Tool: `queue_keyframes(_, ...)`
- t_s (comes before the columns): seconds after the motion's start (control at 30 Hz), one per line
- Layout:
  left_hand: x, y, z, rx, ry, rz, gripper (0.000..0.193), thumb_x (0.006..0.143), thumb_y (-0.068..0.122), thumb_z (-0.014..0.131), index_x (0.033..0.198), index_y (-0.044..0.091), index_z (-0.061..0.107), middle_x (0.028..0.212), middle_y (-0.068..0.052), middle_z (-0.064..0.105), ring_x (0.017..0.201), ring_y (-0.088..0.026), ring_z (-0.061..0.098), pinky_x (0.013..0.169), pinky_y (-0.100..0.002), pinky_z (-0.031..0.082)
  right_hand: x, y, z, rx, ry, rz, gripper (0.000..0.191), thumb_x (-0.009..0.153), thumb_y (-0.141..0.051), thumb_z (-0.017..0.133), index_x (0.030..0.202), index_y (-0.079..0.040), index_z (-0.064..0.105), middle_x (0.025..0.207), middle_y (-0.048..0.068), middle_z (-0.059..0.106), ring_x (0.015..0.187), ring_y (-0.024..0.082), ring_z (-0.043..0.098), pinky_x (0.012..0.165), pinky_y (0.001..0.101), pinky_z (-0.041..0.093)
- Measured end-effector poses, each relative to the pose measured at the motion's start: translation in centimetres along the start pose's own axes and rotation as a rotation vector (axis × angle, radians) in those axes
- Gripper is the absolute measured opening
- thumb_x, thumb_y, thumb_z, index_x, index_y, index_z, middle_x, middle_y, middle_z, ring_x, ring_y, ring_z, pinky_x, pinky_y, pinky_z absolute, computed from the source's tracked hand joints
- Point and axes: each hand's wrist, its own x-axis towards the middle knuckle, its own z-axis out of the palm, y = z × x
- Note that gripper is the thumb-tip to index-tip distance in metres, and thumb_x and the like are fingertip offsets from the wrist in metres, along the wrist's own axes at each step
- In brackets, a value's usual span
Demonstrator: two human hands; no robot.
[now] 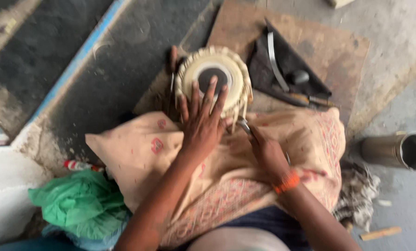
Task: The person uses a hammer to tap the rope bindings around the rim of a small drum resting on their lap. They repeatedly strike the bindings while holding the drum steady with the other hand.
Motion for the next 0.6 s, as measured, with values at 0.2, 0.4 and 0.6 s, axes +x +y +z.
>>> queue_keyframes(0.2, 0.0, 0.7, 0.5, -0.343, 0.083, -0.012, 0.073, 0.108, 0.049, 0.059, 0.168, 0.032, 0.022, 0.178, 0.004, 0.019, 0.160, -0.033, 0.025, 0.122, -0.066, 0.021, 0.1, -4.0, -7.2, 0.410, -0.049, 0.392, 0.035, 0.107, -0.021, 0.053, 0.136, -0.003, 0.058, 0.077, 0.008, 0.060, 0.065, 0.012, 0.056, 0.057, 0.0293, 0.047)
queue_keyframes(0.4, 0.2, 0.4, 1.4, 0.085, -0.047, -0.030, 0.091, 0.084, 0.042, 0.078, 0.161, 0.033, 0.030, 0.172, -0.001, 0.017, 0.158, -0.041, 0.012, 0.118, -0.077, 0.005, 1.0, -7.4, -11.2, 0.407, 0.158, 0.233, 0.022, 0.114, -0.020, 0.046, 0.120, -0.005, 0.062, 0.071, 0.005, 0.061, 0.056, 0.015, 0.051, 0.053, 0.0318, 0.041)
queue_keyframes(0.6, 0.6, 0.4, 1.0, 0.149, -0.112, -0.025, 0.095, 0.084, 0.037, 0.080, 0.164, 0.029, 0.029, 0.173, -0.002, 0.018, 0.160, -0.040, 0.012, 0.119, -0.076, 0.010, 3.0, -2.3, -6.4, -0.085, -0.015, 0.010, 0.036, 0.101, -0.019, 0.061, 0.135, -0.006, 0.061, 0.078, 0.020, 0.068, 0.065, 0.037, 0.065, 0.055, 0.0455, 0.047)
